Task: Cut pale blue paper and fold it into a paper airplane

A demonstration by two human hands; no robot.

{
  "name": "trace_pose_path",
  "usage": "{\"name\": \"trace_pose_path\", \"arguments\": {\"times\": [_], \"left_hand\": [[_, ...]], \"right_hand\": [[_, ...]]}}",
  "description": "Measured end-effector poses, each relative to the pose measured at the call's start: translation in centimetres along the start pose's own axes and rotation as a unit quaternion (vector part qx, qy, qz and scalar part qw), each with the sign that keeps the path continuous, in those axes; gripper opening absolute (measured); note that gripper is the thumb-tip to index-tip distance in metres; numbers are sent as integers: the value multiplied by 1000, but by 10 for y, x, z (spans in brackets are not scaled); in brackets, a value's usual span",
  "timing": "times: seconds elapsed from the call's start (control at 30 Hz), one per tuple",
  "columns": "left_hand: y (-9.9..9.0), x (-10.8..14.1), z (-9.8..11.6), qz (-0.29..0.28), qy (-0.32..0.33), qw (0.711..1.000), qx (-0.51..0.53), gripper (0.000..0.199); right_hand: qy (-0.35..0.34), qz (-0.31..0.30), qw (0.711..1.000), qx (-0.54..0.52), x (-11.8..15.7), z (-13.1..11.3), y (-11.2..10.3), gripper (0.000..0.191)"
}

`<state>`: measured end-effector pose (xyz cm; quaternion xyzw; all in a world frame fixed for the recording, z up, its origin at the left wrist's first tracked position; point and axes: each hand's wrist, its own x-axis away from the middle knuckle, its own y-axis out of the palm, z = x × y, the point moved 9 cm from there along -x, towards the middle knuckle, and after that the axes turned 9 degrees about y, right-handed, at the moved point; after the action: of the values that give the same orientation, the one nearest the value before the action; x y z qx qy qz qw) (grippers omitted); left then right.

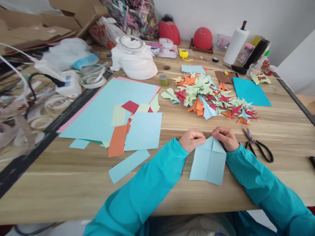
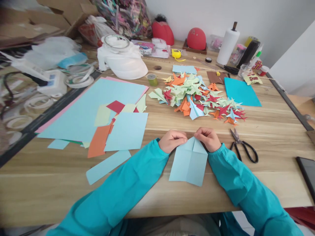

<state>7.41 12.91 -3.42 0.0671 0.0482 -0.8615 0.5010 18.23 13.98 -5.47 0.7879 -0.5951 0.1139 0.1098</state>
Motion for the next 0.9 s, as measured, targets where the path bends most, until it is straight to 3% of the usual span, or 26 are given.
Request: {"name": "trace_pose_path", "arguments": {"times": [0.37,0.6,0.8,0.9], "left_hand": [[-16,3,-9,55,-15,990,126,20],[-16,3,-14,93,-51,987,124,25],[4,4,-16,10,-75,996,39,30],[-3,4,-20,47,-72,996,40,33]], "right_hand": [[33,114,985,-127,-8,-3,-32,21],[44,33,994,-92,-5,4,-13,25],[43,26,997,-51,-1,3,-3,32],[23,21,996,-85,-1,-2,-3,30]]}}
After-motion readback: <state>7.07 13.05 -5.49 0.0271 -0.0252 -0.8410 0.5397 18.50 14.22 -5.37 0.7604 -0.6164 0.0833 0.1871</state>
